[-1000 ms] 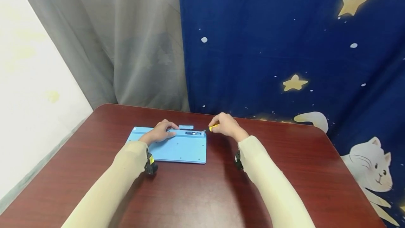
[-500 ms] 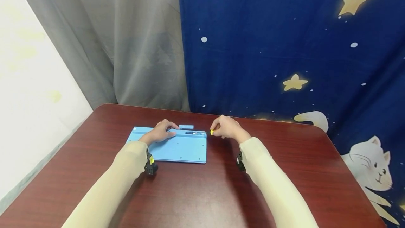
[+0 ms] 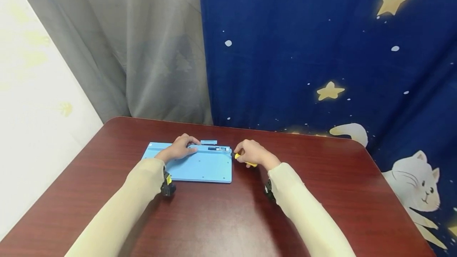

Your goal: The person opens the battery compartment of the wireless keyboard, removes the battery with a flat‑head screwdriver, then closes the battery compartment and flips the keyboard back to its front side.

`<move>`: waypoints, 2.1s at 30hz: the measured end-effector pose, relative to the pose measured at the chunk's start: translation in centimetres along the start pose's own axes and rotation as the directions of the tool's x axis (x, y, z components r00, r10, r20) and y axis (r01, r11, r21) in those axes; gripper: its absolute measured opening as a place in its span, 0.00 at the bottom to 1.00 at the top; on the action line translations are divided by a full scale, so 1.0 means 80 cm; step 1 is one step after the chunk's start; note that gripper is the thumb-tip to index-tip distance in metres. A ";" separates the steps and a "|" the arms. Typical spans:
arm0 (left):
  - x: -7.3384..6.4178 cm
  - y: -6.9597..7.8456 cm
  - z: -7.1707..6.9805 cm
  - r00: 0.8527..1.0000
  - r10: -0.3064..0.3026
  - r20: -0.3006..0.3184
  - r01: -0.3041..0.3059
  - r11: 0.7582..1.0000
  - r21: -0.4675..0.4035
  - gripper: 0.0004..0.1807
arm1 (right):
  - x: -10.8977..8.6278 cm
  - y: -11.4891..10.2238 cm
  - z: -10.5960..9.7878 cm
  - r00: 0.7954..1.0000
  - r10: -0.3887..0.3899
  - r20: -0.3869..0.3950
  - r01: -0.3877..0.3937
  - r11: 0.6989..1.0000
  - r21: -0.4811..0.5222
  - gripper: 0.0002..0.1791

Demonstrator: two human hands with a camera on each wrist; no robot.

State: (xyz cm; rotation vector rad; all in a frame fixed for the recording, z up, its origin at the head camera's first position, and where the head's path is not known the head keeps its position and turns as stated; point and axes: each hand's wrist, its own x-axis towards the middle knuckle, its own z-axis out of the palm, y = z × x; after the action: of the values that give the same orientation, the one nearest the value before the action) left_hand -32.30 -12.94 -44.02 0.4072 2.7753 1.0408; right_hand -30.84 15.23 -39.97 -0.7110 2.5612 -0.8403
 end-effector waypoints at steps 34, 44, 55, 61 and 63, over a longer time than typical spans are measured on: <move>0.026 0.052 0.014 0.975 0.177 0.137 -0.195 0.973 0.127 0.13 | -0.034 0.008 0.018 0.985 0.081 -0.149 -0.064 0.991 0.116 0.17; 0.031 0.071 0.021 0.965 0.154 0.215 -0.219 0.920 0.326 0.15 | -0.041 0.017 0.023 0.973 0.132 -0.191 -0.105 0.984 0.146 0.17; 0.039 0.079 0.019 0.937 0.198 0.289 -0.310 0.852 0.422 0.12 | -0.045 0.026 0.025 0.946 0.227 -0.229 -0.194 0.968 0.159 0.18; 0.043 0.085 0.021 0.918 0.229 0.324 -0.372 0.779 0.504 0.11 | -0.047 0.029 0.025 0.926 0.250 -0.283 -0.233 0.968 0.091 0.17; 0.044 0.086 0.022 0.911 0.233 0.341 -0.391 0.750 0.533 0.10 | -0.048 0.031 0.025 0.913 0.257 -0.317 -0.265 0.964 0.019 0.17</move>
State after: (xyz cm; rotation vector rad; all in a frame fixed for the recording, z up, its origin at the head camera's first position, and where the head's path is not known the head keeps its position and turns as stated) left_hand -33.85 -5.79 -40.92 1.0394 2.7790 0.0869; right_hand -27.65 18.23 -42.38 -0.2397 2.8690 -0.8936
